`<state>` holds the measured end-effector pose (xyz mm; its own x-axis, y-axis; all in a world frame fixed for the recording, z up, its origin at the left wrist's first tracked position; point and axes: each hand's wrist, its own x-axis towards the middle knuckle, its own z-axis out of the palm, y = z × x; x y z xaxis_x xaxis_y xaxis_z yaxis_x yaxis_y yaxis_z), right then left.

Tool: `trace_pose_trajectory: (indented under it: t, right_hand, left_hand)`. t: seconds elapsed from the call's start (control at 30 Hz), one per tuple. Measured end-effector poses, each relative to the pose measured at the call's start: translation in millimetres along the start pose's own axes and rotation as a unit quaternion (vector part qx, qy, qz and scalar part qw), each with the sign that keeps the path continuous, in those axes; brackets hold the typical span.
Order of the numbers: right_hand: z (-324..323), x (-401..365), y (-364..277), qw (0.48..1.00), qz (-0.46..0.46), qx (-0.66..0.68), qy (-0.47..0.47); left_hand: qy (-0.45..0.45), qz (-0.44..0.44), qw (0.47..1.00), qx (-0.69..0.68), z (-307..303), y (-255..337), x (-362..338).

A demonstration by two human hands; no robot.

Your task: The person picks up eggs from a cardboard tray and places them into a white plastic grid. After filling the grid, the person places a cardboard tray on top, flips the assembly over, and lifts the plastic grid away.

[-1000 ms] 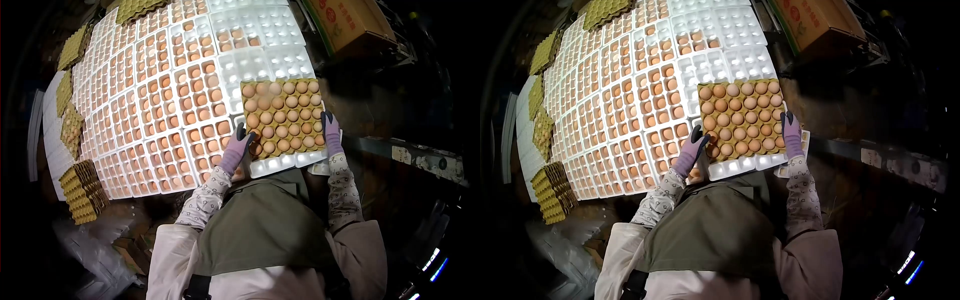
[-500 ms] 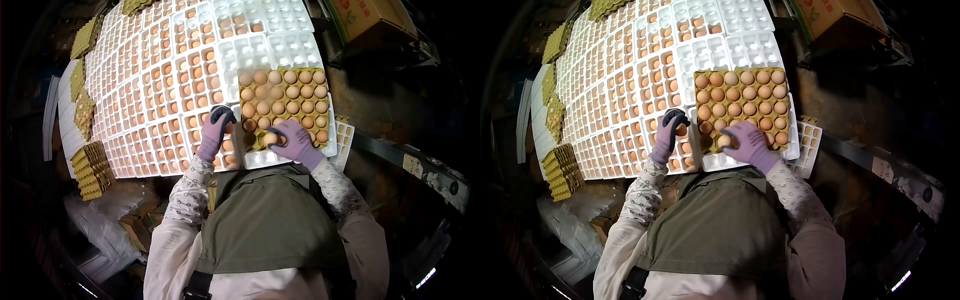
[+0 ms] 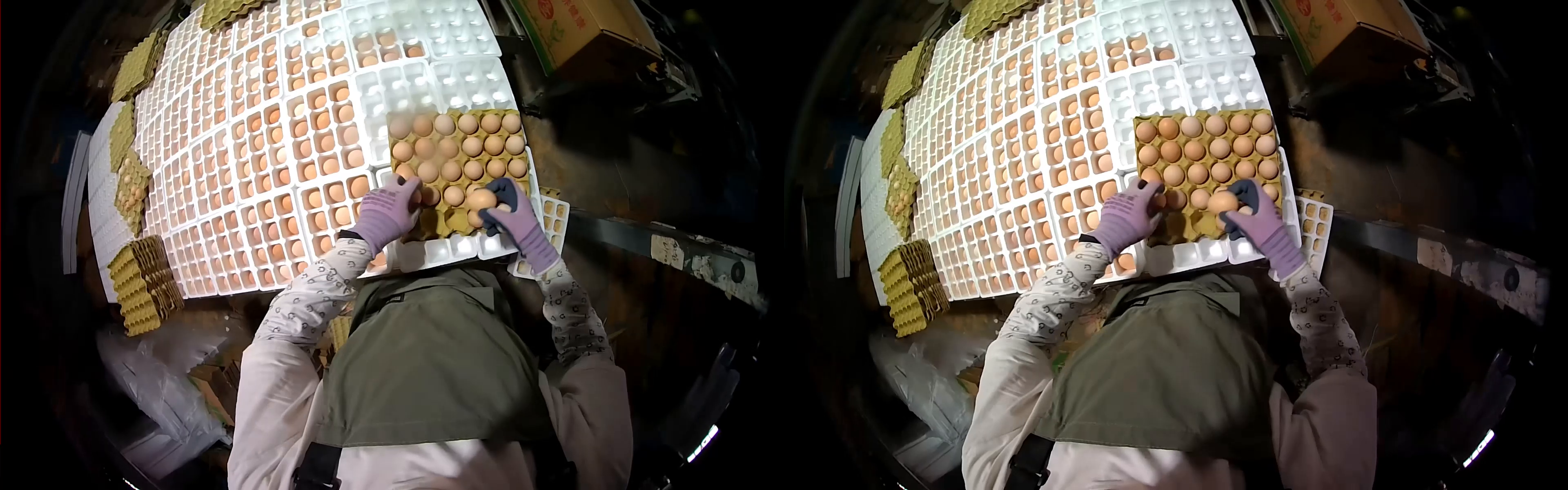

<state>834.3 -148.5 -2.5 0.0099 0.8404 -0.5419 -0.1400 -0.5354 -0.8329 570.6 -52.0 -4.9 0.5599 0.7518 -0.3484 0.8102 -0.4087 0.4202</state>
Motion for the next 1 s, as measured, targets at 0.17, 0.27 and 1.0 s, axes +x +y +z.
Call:
trace_pose_trajectory:
  t: [0.17, 0.27, 1.0]
  right_hand:
    - [43.1, 17.0, -2.5, 0.769, -0.231, -0.584, 0.118]
    - [65.1, 37.7, -2.6, 0.614, -0.181, -0.764, 0.085]
    - [43.3, 269.8, -114.7, 0.764, -0.167, -0.618, 0.085]
  left_hand:
    - [0.088, 0.123, 0.975, 0.163, 8.1, 23.1, 14.0]
    - [0.189, 0.233, 0.899, 0.319, 33.0, 20.5, 29.9]
    - [0.207, -0.184, 0.959, -0.052, -63.9, -80.0, 186.1]
